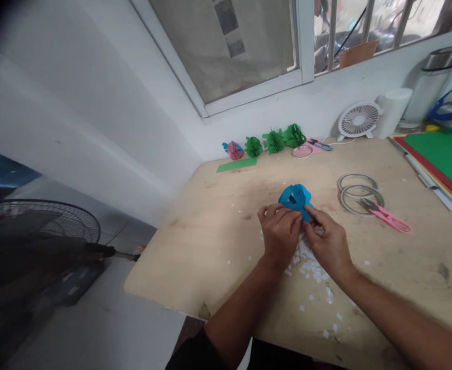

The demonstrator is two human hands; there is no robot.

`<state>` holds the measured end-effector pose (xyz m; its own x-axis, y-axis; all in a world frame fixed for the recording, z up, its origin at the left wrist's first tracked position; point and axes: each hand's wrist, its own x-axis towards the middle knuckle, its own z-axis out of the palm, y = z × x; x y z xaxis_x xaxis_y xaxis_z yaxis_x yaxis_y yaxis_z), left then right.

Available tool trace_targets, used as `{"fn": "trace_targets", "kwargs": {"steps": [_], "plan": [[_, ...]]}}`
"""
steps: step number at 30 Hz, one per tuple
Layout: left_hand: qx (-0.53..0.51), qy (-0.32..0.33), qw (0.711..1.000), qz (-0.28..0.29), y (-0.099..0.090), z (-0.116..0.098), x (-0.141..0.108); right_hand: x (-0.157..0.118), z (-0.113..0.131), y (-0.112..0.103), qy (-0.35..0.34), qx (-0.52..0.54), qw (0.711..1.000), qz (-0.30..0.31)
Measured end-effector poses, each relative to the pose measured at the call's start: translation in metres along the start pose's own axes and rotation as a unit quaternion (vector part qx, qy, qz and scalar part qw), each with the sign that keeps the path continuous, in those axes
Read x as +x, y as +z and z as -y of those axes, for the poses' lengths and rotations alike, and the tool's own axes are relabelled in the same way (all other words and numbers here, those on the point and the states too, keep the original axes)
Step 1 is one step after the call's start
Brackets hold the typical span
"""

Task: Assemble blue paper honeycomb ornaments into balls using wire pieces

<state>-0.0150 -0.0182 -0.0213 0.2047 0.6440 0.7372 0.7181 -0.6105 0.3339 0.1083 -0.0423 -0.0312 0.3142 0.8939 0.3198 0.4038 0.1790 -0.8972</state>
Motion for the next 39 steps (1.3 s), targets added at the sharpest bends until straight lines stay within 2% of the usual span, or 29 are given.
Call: {"fn": "trace_targets", "kwargs": {"steps": [5,16,23,29,39], "plan": [[-0.001,-0.012,1.000,0.000,0.0029,0.0017,-0.0011,0.0010,0.0011,-0.0001,0.002,0.004,1.000,0.001],[-0.017,-0.021,1.000,0.002,-0.0010,0.0017,0.0021,0.0008,0.0000,-0.0001,-0.051,-0.035,0.998,-0.002],[-0.033,-0.053,0.998,0.003,0.0031,-0.0014,0.0015,0.0011,0.0024,-0.0006,-0.036,-0.025,0.999,-0.003],[-0.049,-0.098,0.994,0.016,0.0064,-0.0005,0.0015,0.0010,0.0000,-0.0004,0.012,-0.005,1.000,0.000],[-0.039,-0.073,0.996,0.024,0.0033,-0.0003,-0.0008,0.0017,0.0046,-0.0013,-0.015,-0.015,1.000,-0.011]]}}
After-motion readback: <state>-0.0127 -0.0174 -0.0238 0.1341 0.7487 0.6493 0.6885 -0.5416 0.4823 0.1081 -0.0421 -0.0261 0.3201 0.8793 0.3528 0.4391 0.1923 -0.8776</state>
